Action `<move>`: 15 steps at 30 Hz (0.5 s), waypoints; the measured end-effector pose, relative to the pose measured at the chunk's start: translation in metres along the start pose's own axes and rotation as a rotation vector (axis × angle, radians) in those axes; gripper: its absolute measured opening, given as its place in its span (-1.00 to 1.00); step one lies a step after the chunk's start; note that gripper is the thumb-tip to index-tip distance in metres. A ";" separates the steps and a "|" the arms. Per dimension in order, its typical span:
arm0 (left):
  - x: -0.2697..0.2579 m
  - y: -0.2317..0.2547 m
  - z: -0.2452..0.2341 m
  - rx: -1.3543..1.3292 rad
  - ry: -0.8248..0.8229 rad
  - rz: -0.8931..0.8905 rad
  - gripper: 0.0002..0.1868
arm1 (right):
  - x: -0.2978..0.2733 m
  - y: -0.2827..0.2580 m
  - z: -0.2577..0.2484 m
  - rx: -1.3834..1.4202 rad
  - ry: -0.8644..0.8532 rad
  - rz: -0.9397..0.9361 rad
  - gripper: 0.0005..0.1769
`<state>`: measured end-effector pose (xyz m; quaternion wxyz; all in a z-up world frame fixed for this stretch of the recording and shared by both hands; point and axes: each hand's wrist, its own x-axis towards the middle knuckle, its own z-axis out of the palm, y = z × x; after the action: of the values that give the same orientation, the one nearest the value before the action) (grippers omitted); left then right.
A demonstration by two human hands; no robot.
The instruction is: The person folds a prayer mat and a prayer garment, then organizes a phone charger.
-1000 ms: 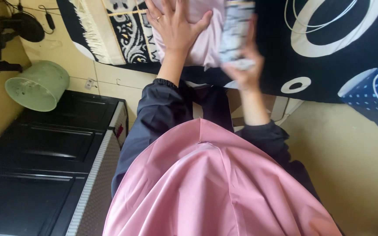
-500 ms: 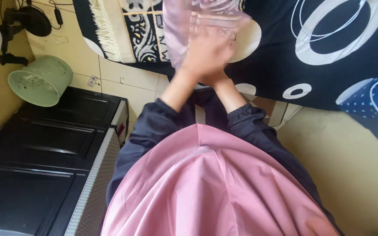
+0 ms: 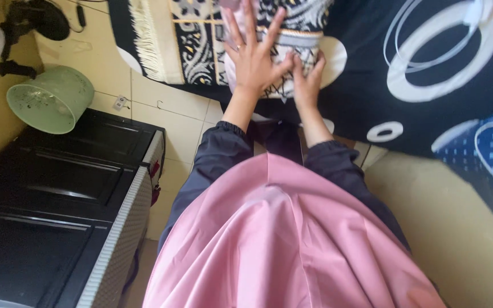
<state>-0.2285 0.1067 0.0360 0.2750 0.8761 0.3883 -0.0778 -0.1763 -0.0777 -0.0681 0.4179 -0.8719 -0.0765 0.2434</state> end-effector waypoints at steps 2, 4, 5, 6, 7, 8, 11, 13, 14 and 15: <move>-0.002 -0.015 0.008 -0.092 0.166 0.096 -0.03 | 0.014 -0.020 -0.013 0.158 -0.106 0.052 -0.21; -0.003 -0.023 0.007 -0.186 0.167 0.155 0.02 | 0.021 -0.053 -0.042 0.515 -0.413 0.221 -0.19; 0.000 -0.021 0.000 -0.182 0.170 0.166 0.02 | 0.025 -0.068 -0.051 0.523 -0.406 0.216 -0.19; 0.003 -0.020 -0.007 -0.307 0.181 0.205 0.01 | 0.029 -0.083 -0.059 0.585 -0.481 0.247 -0.14; 0.001 -0.018 -0.013 -0.437 0.191 0.236 0.01 | 0.031 -0.097 -0.070 0.640 -0.563 0.281 -0.08; 0.001 -0.022 -0.007 -0.436 0.191 0.237 0.01 | 0.024 -0.104 -0.071 0.641 -0.563 0.280 -0.08; 0.001 -0.030 0.011 -0.639 0.193 0.260 0.01 | 0.010 -0.124 -0.075 0.682 -0.562 0.258 0.04; -0.001 -0.040 0.015 -0.804 0.138 0.236 0.00 | -0.003 -0.139 -0.068 0.669 -0.571 0.145 0.21; -0.001 -0.050 0.021 -0.807 0.136 0.233 0.00 | -0.011 -0.146 -0.058 0.667 -0.570 0.149 0.21; -0.001 -0.062 0.027 -0.883 0.115 0.245 -0.01 | -0.016 -0.154 -0.048 0.595 -0.593 0.045 0.27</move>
<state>-0.2716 0.1254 -0.0124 0.6070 0.7175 0.2923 0.1768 -0.1561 -0.0184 0.0812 0.6058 -0.6070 -0.1008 0.5043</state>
